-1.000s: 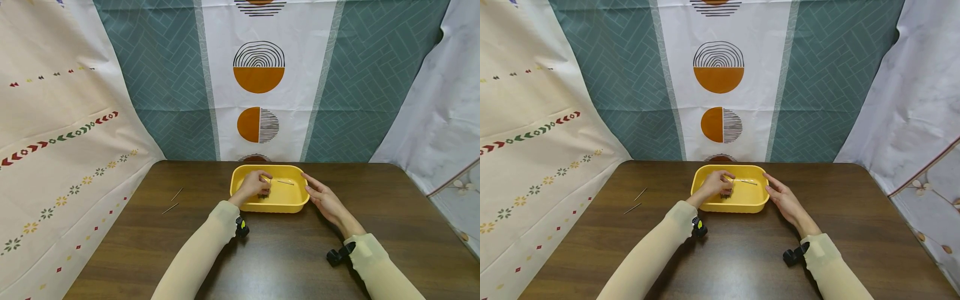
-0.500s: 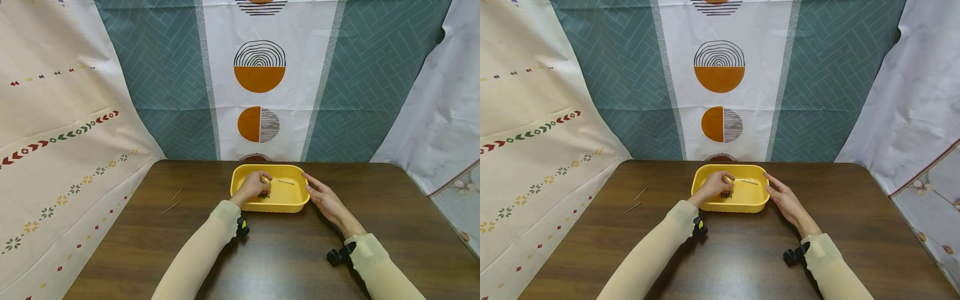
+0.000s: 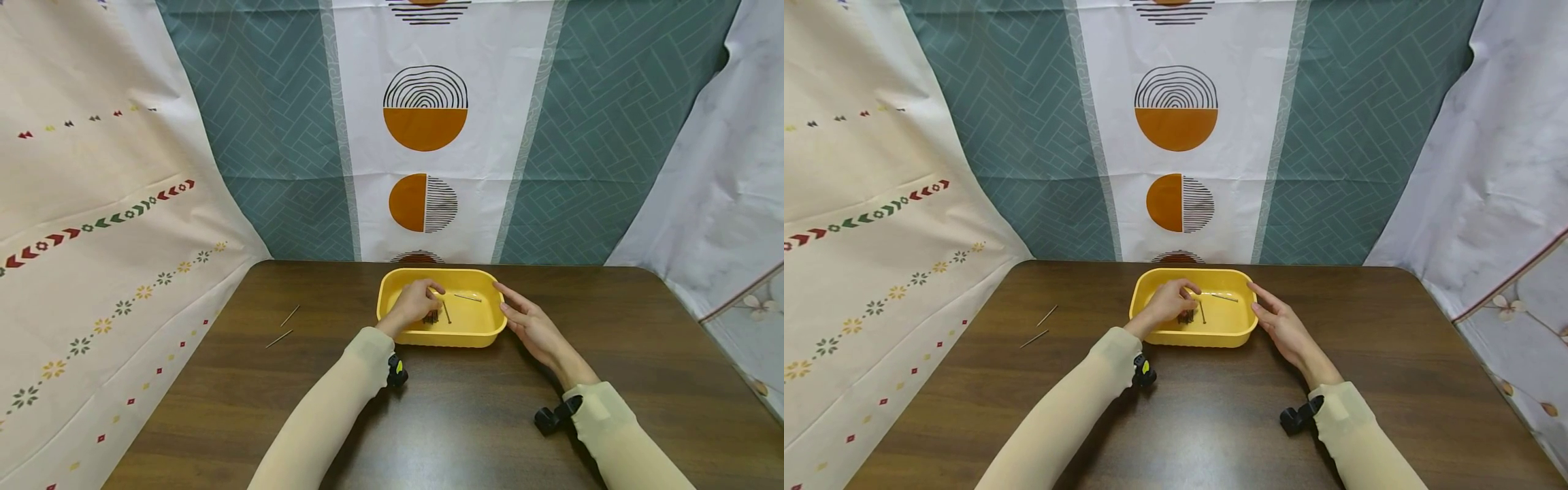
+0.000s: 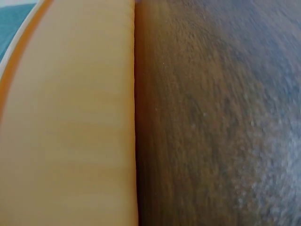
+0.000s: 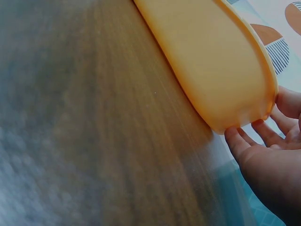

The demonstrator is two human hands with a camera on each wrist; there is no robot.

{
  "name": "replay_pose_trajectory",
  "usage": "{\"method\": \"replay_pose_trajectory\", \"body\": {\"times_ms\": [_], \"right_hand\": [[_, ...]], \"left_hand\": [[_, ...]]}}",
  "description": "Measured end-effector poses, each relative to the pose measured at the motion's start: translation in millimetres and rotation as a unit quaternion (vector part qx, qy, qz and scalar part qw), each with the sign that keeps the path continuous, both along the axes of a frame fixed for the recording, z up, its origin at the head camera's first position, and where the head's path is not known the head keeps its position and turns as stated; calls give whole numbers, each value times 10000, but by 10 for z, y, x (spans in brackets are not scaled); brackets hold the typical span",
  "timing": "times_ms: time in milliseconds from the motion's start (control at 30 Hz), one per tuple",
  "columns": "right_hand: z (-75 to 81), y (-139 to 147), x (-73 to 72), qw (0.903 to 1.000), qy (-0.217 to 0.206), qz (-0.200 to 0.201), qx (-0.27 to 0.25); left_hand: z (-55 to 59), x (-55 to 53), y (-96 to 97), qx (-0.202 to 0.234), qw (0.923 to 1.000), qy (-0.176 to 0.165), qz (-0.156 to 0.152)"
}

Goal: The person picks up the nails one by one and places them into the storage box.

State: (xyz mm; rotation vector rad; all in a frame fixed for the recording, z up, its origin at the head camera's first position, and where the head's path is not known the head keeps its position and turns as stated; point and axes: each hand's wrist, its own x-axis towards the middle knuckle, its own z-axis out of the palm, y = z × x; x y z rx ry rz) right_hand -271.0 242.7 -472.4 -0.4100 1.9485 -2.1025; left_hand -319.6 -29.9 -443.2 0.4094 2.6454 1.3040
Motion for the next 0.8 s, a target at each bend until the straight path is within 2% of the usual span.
{"method": "replay_pose_trajectory", "body": {"times_ms": [233, 367, 500, 800], "right_hand": [[-9, 5, -7, 10000, 9, -2, 7], [-2, -7, -3, 10000, -27, -1, -16], [7, -14, 2, 10000, -44, -11, -11], [4, -4, 8, 10000, -22, 24, -45]], "left_hand": [[41, -17, -22, 410, 9987, 284, 102], [125, 6, -107, 868, 9959, 245, 96], [198, 14, -269, 1295, 9911, 289, 146], [248, 73, -745, 1687, 9827, 409, 641]]}}
